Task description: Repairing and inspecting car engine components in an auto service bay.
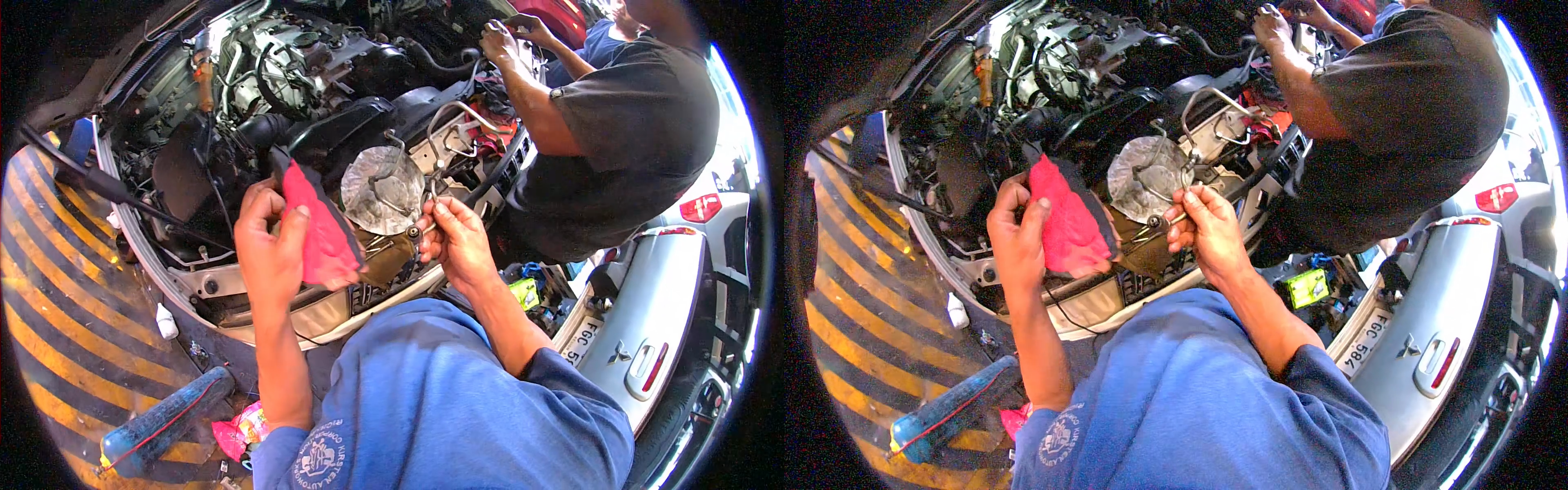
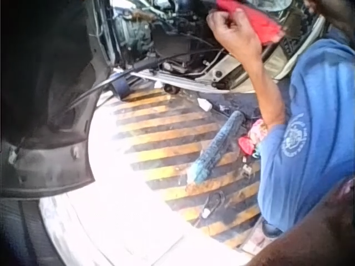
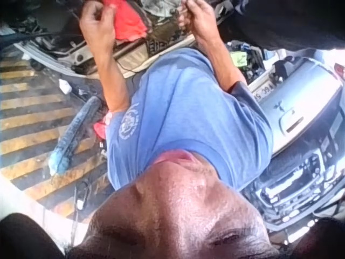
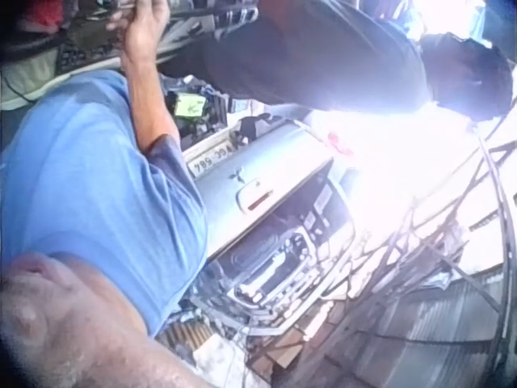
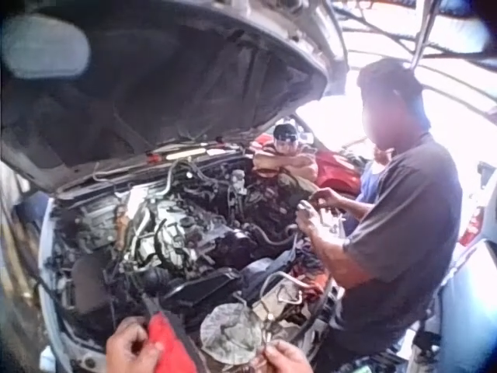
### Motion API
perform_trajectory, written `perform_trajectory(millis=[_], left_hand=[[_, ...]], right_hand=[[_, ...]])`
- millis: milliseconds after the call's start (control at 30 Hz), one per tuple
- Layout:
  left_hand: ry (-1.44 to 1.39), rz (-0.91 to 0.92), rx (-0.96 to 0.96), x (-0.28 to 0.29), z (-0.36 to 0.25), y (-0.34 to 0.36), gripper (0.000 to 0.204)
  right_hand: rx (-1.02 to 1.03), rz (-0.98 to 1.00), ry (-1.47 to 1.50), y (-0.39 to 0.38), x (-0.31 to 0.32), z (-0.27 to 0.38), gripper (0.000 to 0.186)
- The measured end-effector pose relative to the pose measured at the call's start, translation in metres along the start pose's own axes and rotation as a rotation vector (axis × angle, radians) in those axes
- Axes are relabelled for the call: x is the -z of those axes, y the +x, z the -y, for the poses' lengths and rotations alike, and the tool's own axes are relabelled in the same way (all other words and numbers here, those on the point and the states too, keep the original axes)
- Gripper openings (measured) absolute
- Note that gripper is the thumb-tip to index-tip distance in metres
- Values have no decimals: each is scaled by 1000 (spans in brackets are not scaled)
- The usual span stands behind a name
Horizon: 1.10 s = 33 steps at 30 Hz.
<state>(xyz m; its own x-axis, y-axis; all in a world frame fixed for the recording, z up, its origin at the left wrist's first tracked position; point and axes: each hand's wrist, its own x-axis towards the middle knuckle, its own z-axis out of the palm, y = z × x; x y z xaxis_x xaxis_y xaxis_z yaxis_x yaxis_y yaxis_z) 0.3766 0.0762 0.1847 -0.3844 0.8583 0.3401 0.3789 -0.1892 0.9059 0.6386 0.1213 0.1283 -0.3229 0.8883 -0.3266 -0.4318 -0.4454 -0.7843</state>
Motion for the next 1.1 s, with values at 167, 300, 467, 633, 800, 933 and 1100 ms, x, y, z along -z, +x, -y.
perform_trajectory(millis=[167,300,467,633,800,933,1100], left_hand=[[-205,99,-184,-44,-20,-18,26],[119,-141,-529,-66,-7,-12,17],[-71,-195,18,-45,3,-4,11],[-577,-239,221,-14,16,5,21],[-971,-421,189,-21,18,-15,39],[-1129,-445,177,-22,-9,-28,55],[-854,-555,-39,-16,-53,-30,65]], right_hand=[[216,87,-196,19,-51,12,21],[410,98,-392,30,-90,6,16],[264,150,-382,49,-123,-3,21],[140,231,-362,59,-144,-5,24],[107,306,-354,70,-145,14,25],[201,312,-430,76,-137,20,25],[352,237,-573,80,-138,15,23]])
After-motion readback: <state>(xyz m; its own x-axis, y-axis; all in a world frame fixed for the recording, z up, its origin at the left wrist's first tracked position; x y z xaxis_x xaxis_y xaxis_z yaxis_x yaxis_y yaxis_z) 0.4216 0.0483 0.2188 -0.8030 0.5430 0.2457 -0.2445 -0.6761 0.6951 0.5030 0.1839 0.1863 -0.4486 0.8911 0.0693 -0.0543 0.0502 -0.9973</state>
